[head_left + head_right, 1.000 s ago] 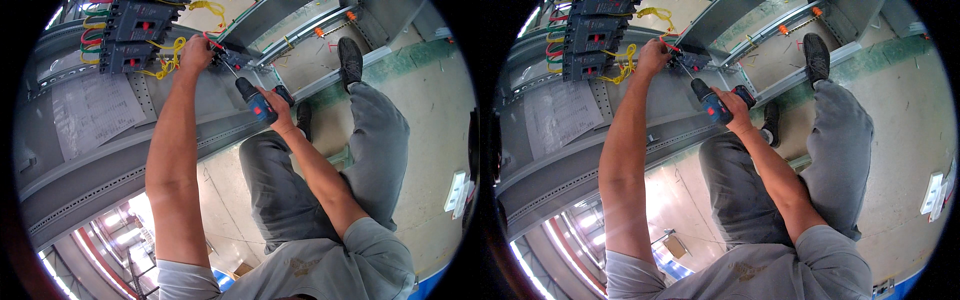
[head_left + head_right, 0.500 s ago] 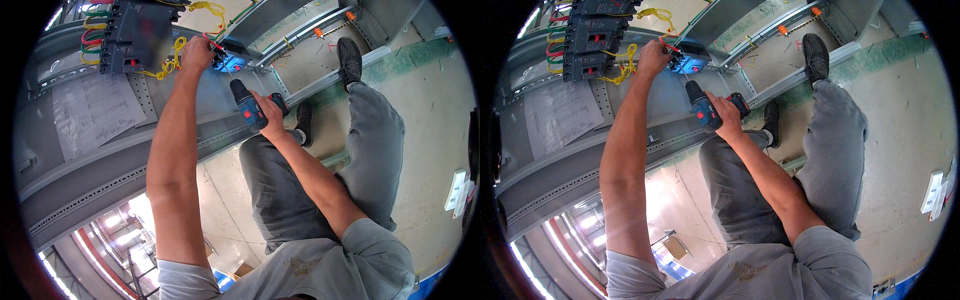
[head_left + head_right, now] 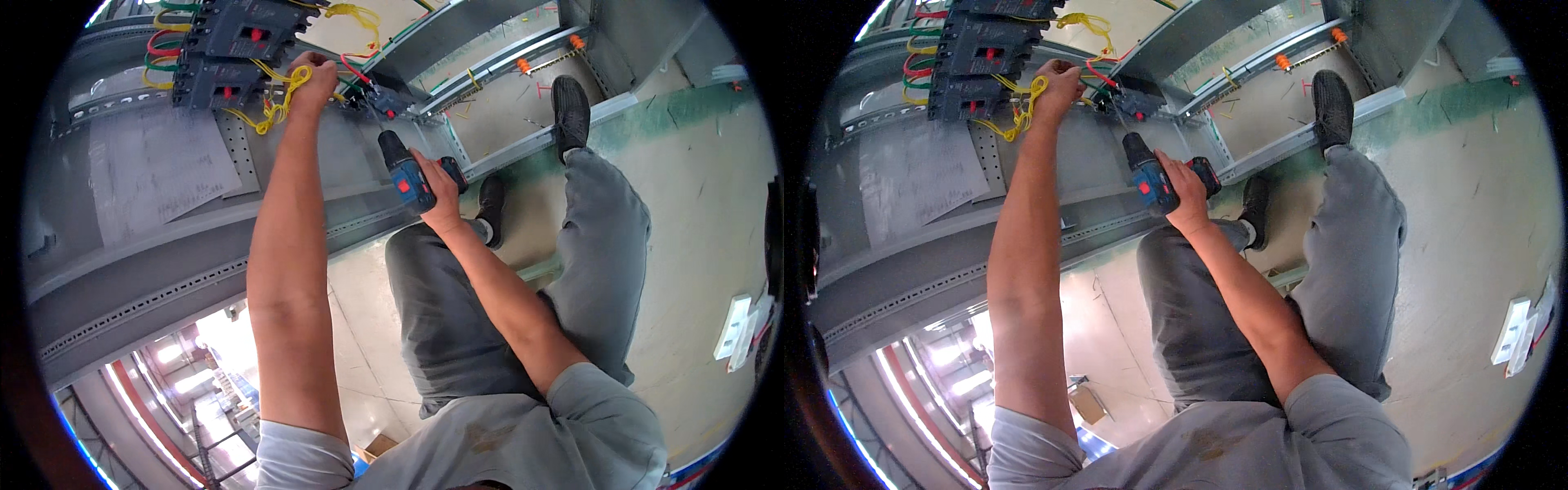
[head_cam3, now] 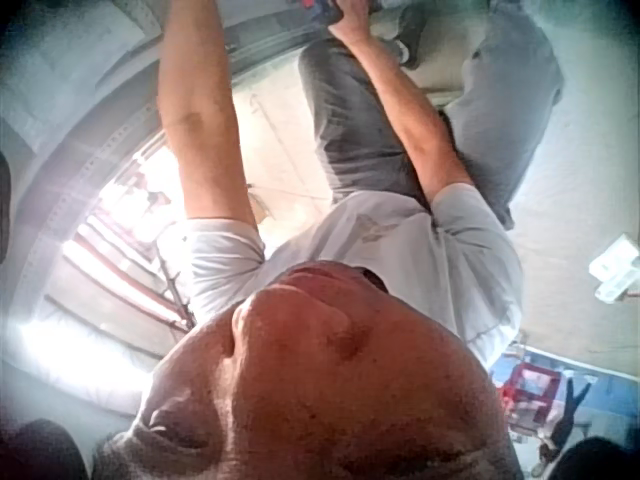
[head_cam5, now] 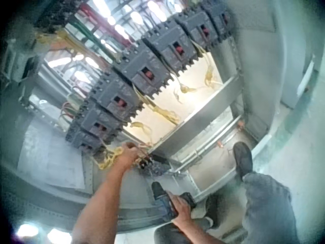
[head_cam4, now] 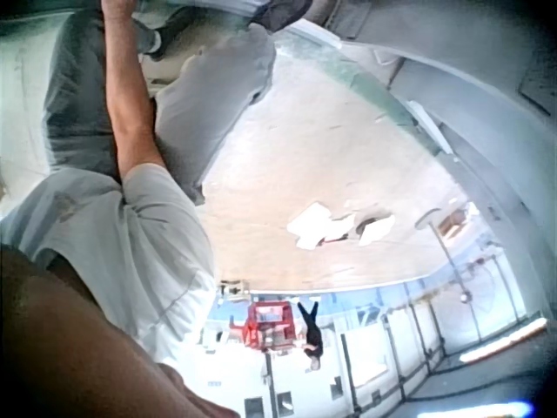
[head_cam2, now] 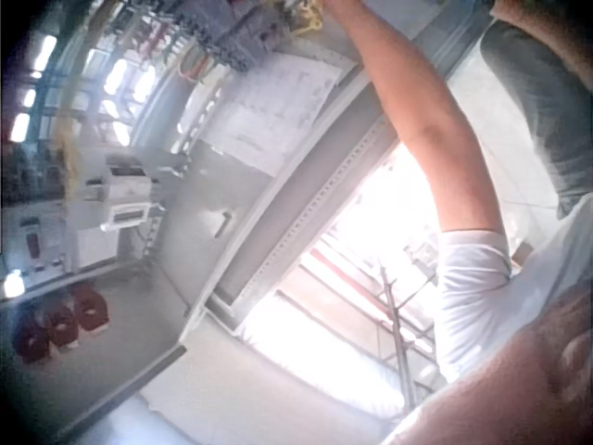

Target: The person uses a power drill to tighten screws on electrical components inside an open panel. They manipulate various colored wires and secure connections while seated on a stool.

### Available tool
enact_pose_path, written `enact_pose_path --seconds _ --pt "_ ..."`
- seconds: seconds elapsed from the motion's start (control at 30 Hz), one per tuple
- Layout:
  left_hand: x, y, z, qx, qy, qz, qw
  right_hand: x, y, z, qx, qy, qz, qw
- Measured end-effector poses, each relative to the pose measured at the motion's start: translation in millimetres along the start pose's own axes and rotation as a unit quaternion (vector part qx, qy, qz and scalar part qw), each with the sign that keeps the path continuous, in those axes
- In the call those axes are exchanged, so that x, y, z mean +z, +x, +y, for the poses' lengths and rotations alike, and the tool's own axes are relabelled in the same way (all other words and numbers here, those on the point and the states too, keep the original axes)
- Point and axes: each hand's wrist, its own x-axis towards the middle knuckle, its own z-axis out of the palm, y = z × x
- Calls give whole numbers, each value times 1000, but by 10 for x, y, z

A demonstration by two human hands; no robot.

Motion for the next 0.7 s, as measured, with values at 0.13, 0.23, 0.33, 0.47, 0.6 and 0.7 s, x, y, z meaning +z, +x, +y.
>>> enact_pose_path --seconds 0.13,0.23,0.33,0.47,0.6,0.7 --pt "10 -100 122 -160 -116 -50 979 28 -10 29 5 12 6 1000" --pt "-14 -91 -24 -126 -75 -103 984 34 -26 -14 17 8 -6 1000" --pt "5 11 -123 -80 23 -132 988 39 -8 -45 13 -2 -11 1000" --pt "29 -27 -97 -35 65 -135 988 66 -30 30 12 1 -21 1000" --pt "-50 -54 101 -99 35 -229 968 81 -34 26 26 3 -17 1000" --pt "-60 -69 76 -43 44 -237 969 85 -29 -18 23 4 -14 1000"
